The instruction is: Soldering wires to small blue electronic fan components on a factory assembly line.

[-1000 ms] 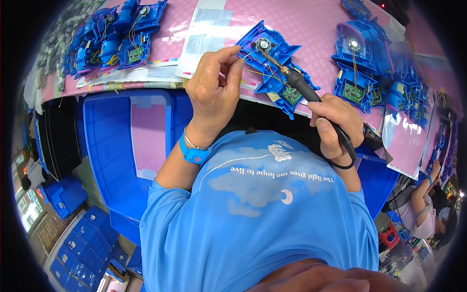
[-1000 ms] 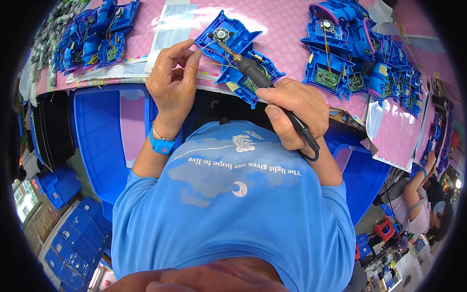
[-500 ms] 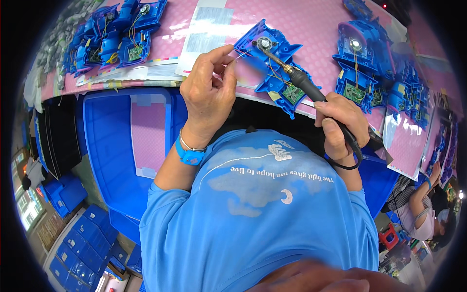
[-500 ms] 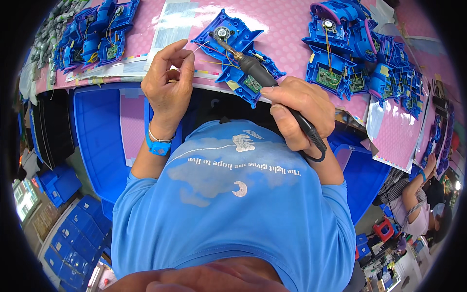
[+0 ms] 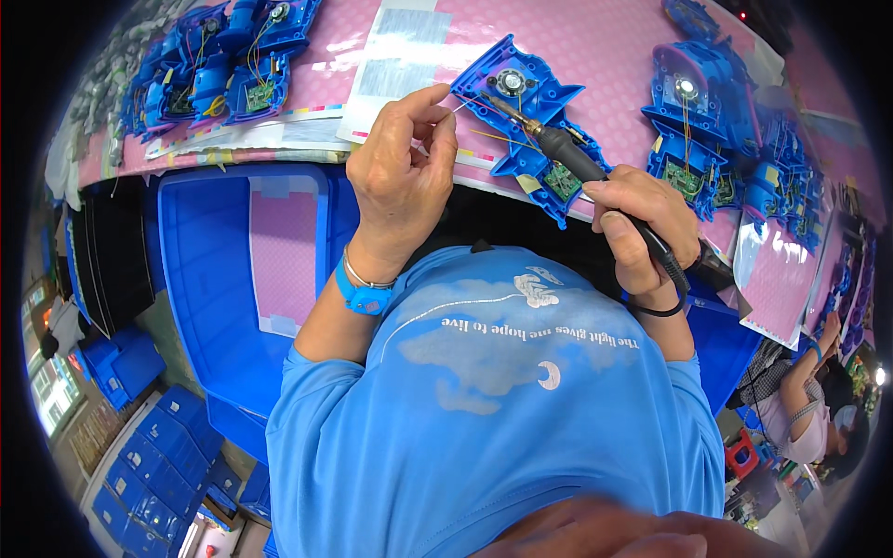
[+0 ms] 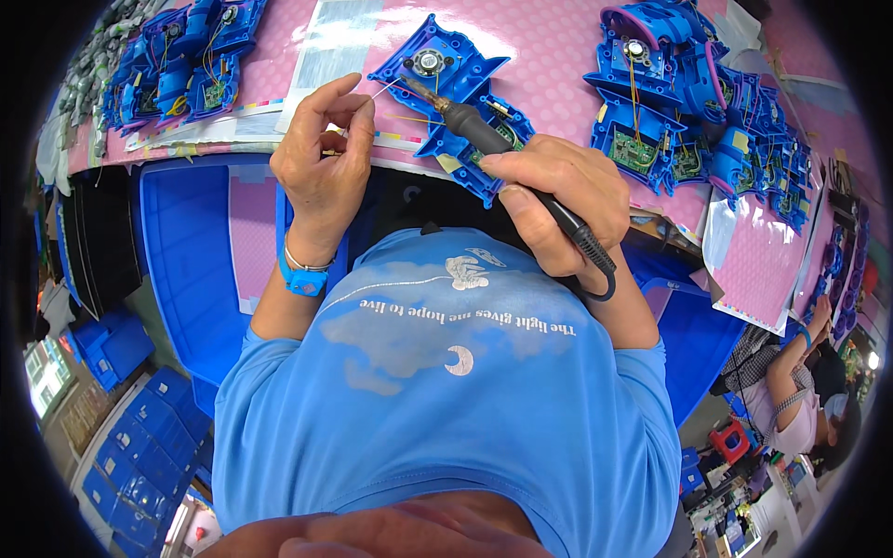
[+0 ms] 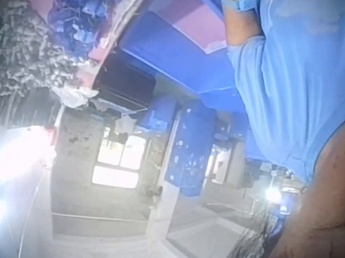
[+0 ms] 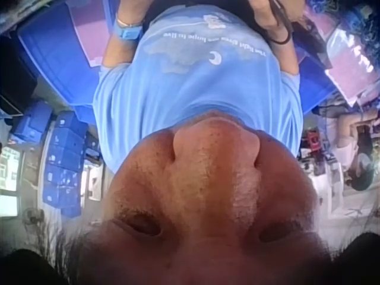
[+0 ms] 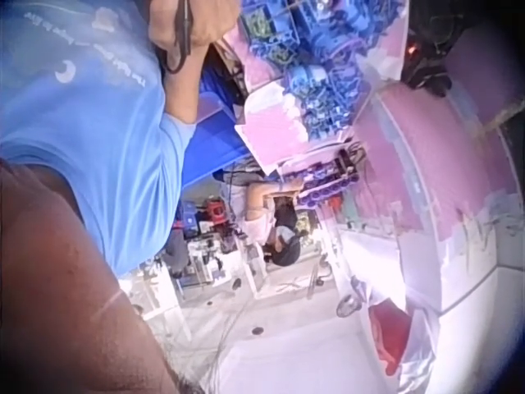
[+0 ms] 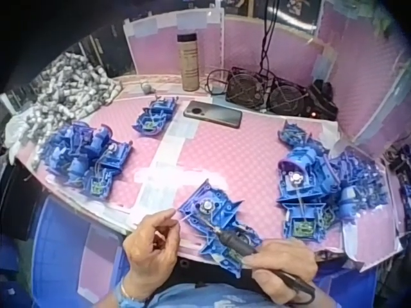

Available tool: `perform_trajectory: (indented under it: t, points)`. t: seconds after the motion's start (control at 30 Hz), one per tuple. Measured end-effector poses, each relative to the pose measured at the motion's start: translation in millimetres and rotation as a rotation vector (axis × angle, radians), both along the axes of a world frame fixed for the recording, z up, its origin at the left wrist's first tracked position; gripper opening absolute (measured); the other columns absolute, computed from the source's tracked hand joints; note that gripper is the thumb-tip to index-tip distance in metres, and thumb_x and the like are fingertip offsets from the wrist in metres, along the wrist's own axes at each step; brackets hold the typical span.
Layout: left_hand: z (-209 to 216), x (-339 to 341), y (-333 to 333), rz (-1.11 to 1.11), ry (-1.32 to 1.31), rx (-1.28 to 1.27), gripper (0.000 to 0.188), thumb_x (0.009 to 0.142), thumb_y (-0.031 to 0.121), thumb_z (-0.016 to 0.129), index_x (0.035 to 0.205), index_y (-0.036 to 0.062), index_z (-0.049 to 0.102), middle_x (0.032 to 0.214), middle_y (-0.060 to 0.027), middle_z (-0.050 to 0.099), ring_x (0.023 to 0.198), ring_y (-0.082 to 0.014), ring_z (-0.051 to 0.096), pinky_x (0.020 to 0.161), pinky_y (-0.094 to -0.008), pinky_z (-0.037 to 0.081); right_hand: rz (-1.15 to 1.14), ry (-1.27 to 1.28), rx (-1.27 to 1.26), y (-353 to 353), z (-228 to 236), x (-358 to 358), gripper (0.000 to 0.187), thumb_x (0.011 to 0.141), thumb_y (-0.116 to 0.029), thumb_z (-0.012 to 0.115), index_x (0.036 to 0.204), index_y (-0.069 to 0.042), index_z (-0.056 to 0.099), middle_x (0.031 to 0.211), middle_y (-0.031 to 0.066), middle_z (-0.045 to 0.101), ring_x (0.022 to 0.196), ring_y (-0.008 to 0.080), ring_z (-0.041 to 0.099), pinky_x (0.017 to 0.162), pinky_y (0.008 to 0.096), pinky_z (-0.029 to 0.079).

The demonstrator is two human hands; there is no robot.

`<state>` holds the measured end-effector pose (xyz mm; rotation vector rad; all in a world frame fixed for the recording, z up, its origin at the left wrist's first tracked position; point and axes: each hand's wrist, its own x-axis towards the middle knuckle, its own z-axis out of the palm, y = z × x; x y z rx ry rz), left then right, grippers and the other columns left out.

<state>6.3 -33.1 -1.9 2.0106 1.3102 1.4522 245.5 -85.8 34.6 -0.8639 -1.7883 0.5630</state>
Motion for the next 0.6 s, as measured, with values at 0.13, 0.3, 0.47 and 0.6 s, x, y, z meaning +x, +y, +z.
perform_trajectory:
  t: [0.13, 0.3, 0.47, 0.6]
  points:
    - [0, 0, 2, -0.018, 0.016, 0.000, 0.034, 0.084, -0.011, 0.073, 0.115, 0.0024, 0.068, 0.088, -0.0082, 0.072, 0.069, -0.0124, 0.070, 0.054, -0.0232, 0.053, 0.000, -0.014, -0.009, 0, 3, 0, 0.024, 0.089, -0.013, 0.063, 0.103, 0.005, 0.071, 0.065, 0.0094, 0.060, 0.054, 0.0187, 0.058, 0.051, 0.0314, 0.041]
    - [1, 3, 6, -0.032, 0.017, -0.021, 0.035, 0.084, -0.010, 0.072, 0.116, 0.0021, 0.067, 0.089, -0.0083, 0.072, 0.069, -0.0127, 0.070, 0.054, -0.0241, 0.052, 0.000, -0.030, -0.015, 1, 5, -1, 0.023, 0.089, -0.012, 0.063, 0.102, 0.005, 0.070, 0.064, 0.0094, 0.060, 0.055, 0.0189, 0.058, 0.051, 0.0314, 0.041]
    - [-2, 1, 8, -0.030, -0.017, -0.026, 0.036, 0.084, -0.008, 0.074, 0.118, 0.0020, 0.067, 0.089, -0.0072, 0.073, 0.065, -0.0097, 0.066, 0.053, -0.0232, 0.050, 0.013, -0.027, 0.001, 2, 3, 1, 0.023, 0.089, -0.012, 0.063, 0.103, 0.005, 0.070, 0.064, 0.0095, 0.060, 0.055, 0.0189, 0.058, 0.051, 0.0316, 0.041]
    - [2, -8, 7, -0.006, -0.176, -0.172, 0.039, 0.082, -0.004, 0.077, 0.120, 0.0019, 0.066, 0.079, -0.0017, 0.066, 0.056, -0.0034, 0.049, 0.049, -0.0198, 0.039, 0.018, -0.012, 0.000, 1, 1, 2, 0.024, 0.089, -0.012, 0.063, 0.104, 0.005, 0.070, 0.065, 0.0096, 0.060, 0.055, 0.0185, 0.058, 0.051, 0.0313, 0.041]
